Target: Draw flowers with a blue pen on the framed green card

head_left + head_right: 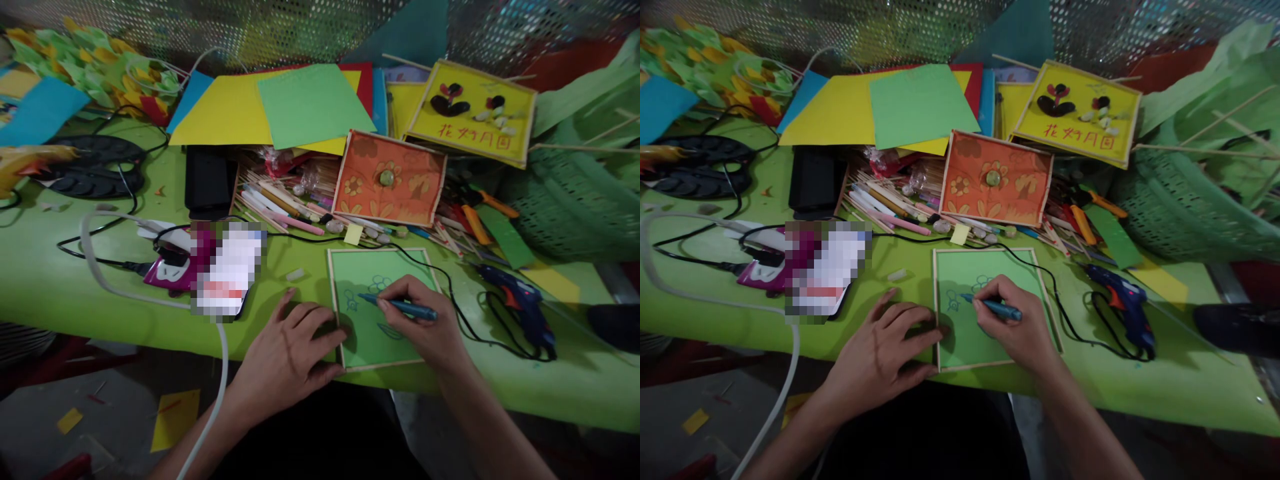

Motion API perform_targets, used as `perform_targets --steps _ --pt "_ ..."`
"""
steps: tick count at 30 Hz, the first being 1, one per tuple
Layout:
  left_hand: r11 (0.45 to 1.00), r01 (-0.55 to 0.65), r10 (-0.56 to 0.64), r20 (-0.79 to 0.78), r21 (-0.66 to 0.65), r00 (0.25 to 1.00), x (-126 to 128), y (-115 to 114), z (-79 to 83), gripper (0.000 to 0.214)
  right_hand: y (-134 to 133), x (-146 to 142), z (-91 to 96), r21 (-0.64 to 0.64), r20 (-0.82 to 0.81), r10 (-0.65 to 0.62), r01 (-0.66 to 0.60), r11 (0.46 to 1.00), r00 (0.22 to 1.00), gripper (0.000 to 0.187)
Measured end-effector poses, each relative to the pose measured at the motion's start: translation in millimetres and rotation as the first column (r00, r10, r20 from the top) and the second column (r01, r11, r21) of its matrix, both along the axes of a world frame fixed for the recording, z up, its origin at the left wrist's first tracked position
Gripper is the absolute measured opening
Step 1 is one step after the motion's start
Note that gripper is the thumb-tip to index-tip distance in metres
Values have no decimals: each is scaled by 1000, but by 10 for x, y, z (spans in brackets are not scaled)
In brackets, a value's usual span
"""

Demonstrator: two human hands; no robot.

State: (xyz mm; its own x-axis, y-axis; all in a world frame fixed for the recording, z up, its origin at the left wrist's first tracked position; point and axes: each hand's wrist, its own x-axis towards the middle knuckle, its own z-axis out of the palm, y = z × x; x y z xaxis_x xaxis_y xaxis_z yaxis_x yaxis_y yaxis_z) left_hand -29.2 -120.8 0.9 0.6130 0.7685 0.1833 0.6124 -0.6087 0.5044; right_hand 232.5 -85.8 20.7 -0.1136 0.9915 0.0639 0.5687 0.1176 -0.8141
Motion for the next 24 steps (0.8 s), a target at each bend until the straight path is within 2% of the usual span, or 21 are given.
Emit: perform_targets --steps 12,24 --pt "1000 4 -4 2 -8 1000 7 0 12 35 -41 49 33 21 13 26 -27 999 1000 10" --pt "1000 5 -5 -7 -4 1000 8 -1 10 36 -56 26 63 -44 1 54 -54 998 999 11"
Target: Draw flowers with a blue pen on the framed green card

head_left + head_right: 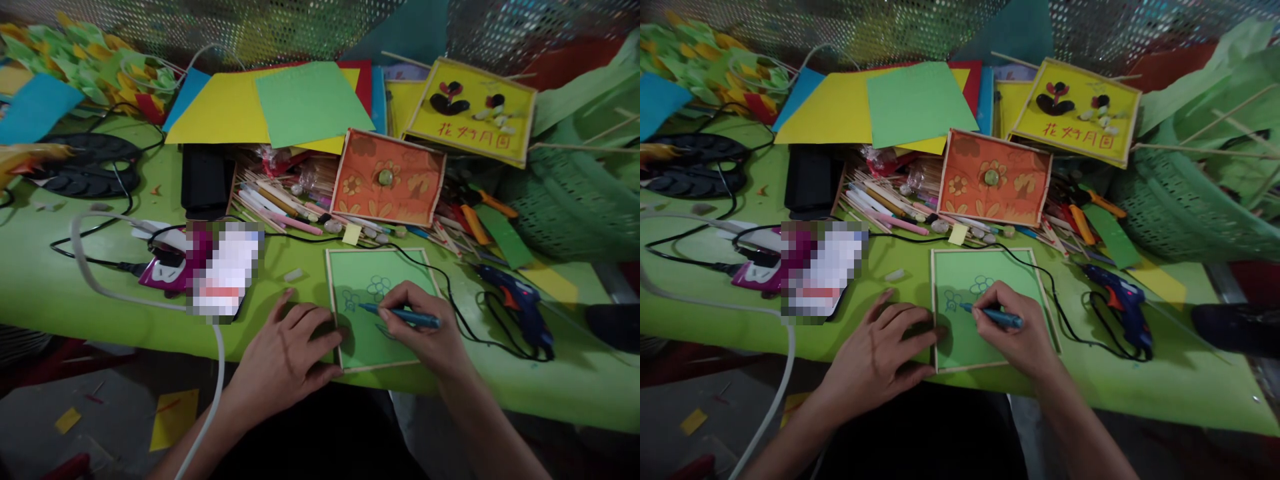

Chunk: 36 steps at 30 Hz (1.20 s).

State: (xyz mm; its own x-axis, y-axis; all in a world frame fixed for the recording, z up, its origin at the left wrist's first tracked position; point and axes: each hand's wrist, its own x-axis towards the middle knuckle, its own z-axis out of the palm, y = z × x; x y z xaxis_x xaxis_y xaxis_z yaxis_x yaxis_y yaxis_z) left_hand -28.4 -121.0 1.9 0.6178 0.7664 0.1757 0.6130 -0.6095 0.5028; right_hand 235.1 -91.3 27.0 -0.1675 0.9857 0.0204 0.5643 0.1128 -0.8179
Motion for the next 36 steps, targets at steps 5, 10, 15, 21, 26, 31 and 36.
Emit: perform_targets --steps 5,10,15,21,26,31,36 --pt "1000 10 -10 1 -3 1000 1 0 5 36 8 -12 1 7 -4 3 -3 1000 1000 11" --pt "1000 9 -9 -17 -28 1000 1 1 13 34 15 -10 22 16 20 3 -3 1000 1000 10" --pt "1000 9 -9 -15 -18 1000 6 7 15 34 15 21 14 11 36 11 -11 1000 999 10" --pt "1000 16 -16 -13 -8 1000 4 17 9 34 -4 55 -17 -8 21 22 -21 1000 1000 13" --pt "1000 15 -15 -30 -4 999 5 18 28 35 -16 56 -17 -33 18 43 -43 999 999 13" --pt "1000 15 -15 -34 -5 999 6 12 19 35 -24 49 -28 -55 21 66 -64 996 998 15" --pt "1000 29 -29 -38 -8 999 -6 13 2 35 -27 39 -39 -38 28 68 -67 997 997 15"
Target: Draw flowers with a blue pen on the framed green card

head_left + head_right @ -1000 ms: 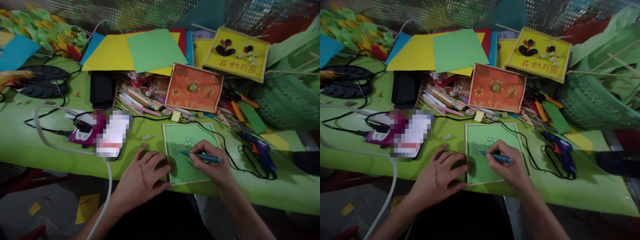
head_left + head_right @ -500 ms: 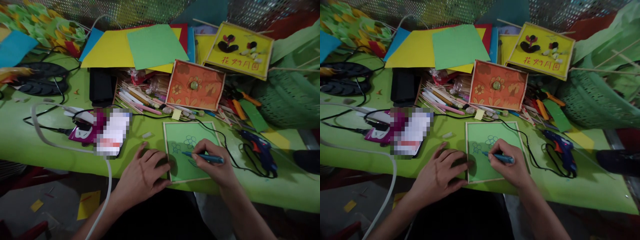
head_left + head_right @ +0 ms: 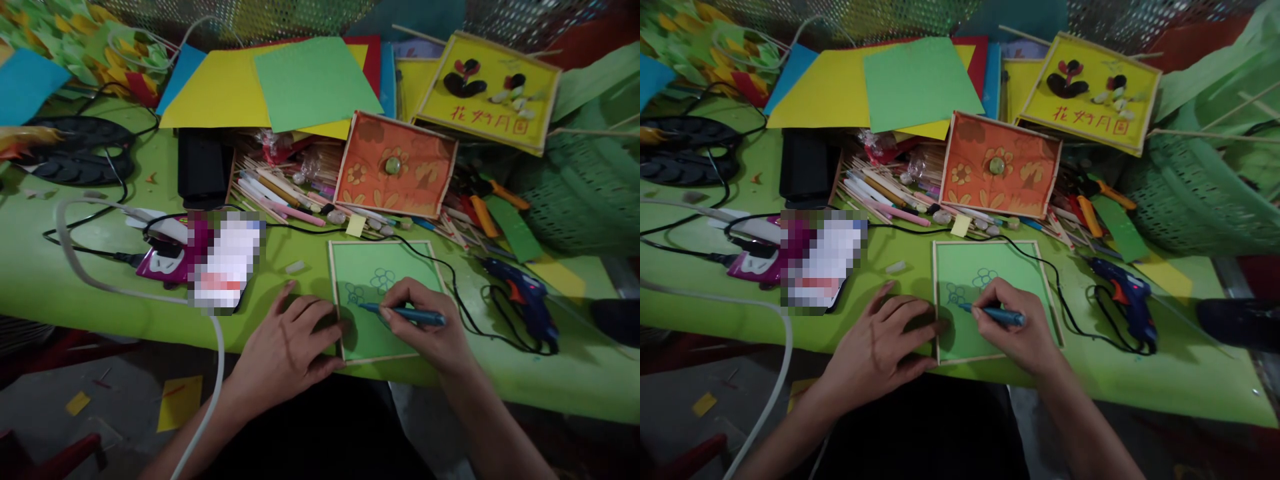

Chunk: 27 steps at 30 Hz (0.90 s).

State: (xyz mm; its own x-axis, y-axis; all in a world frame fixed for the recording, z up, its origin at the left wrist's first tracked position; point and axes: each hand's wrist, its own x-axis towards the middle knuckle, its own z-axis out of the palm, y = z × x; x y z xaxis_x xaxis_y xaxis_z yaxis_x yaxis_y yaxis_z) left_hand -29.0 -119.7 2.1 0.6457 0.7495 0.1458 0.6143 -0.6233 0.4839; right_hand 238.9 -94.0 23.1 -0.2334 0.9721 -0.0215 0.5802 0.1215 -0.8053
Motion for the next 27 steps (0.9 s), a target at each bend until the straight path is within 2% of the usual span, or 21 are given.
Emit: perform_targets --steps 8,27 --pt "1000 -9 9 3 -4 1000 9 4 8 29 4 -3 13 -10 6 9 -9 1000 1000 13" --pt "1000 -4 4 9 -14 1000 10 0 6 30 5 -78 55 -70 -7 31 -31 997 999 14"
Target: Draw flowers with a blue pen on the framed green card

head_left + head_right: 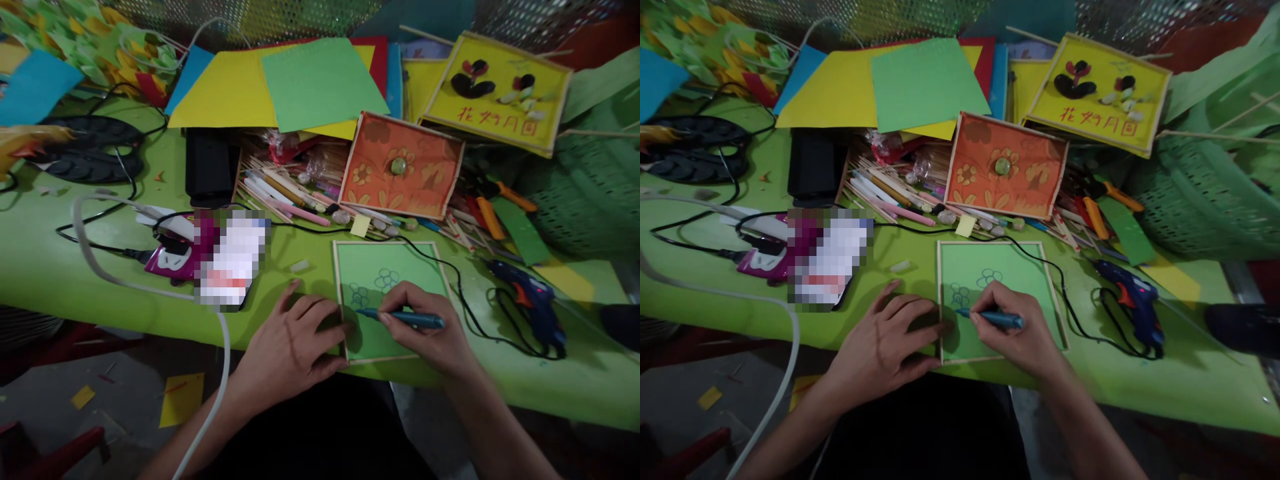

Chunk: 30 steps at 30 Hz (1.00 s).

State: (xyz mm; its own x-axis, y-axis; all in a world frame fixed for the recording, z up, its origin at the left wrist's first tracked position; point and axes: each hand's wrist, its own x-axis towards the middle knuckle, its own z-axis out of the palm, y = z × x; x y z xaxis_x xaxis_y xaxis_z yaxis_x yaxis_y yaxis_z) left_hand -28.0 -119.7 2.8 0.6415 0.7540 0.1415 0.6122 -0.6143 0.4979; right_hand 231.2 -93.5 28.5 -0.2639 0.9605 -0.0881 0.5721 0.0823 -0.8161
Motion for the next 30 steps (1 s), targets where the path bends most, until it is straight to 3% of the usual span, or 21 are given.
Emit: perform_targets --steps 30 --pt "1000 -7 6 12 30 1000 -5 -14 -25 29 54 -66 -71 82 -63 47 -42 996 997 8"
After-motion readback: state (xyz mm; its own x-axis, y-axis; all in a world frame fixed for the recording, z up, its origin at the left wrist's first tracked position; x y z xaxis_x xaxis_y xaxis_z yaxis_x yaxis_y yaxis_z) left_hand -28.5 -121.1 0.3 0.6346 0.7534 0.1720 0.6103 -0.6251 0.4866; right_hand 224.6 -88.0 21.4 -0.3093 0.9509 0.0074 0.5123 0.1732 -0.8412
